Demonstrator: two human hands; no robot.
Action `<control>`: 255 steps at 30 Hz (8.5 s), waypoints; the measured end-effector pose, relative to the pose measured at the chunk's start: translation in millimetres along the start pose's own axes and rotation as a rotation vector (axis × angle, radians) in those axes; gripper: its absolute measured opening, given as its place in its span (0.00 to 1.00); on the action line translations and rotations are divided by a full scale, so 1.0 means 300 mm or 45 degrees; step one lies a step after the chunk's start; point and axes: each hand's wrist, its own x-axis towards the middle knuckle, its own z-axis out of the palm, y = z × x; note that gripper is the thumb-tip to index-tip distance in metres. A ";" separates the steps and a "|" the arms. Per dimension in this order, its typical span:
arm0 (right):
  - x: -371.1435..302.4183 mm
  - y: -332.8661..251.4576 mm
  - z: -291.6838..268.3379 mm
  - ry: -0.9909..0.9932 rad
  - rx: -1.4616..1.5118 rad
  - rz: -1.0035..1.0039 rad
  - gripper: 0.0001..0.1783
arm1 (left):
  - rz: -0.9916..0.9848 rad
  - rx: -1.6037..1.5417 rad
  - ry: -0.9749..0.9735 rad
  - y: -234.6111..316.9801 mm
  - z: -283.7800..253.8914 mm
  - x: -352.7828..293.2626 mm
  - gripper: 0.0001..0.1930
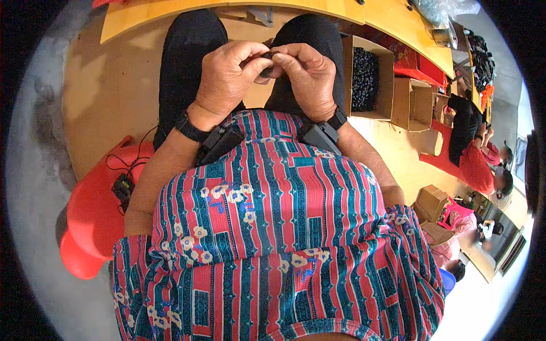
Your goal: The person assembles small components by picking up metal pins from the table and inserting them into black rubber pieces by hand.
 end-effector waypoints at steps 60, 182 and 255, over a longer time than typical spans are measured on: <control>-0.034 0.005 -0.008 -0.101 -0.003 0.013 0.03 | -0.165 -0.249 -0.039 0.003 -0.009 -0.055 0.06; 0.000 0.015 -0.132 -0.535 1.152 0.791 0.17 | 0.025 -0.152 -0.061 0.055 0.070 0.028 0.09; -0.026 0.052 0.105 -0.044 -0.142 -0.093 0.04 | -0.911 -1.380 -0.303 -0.157 -0.063 -0.121 0.13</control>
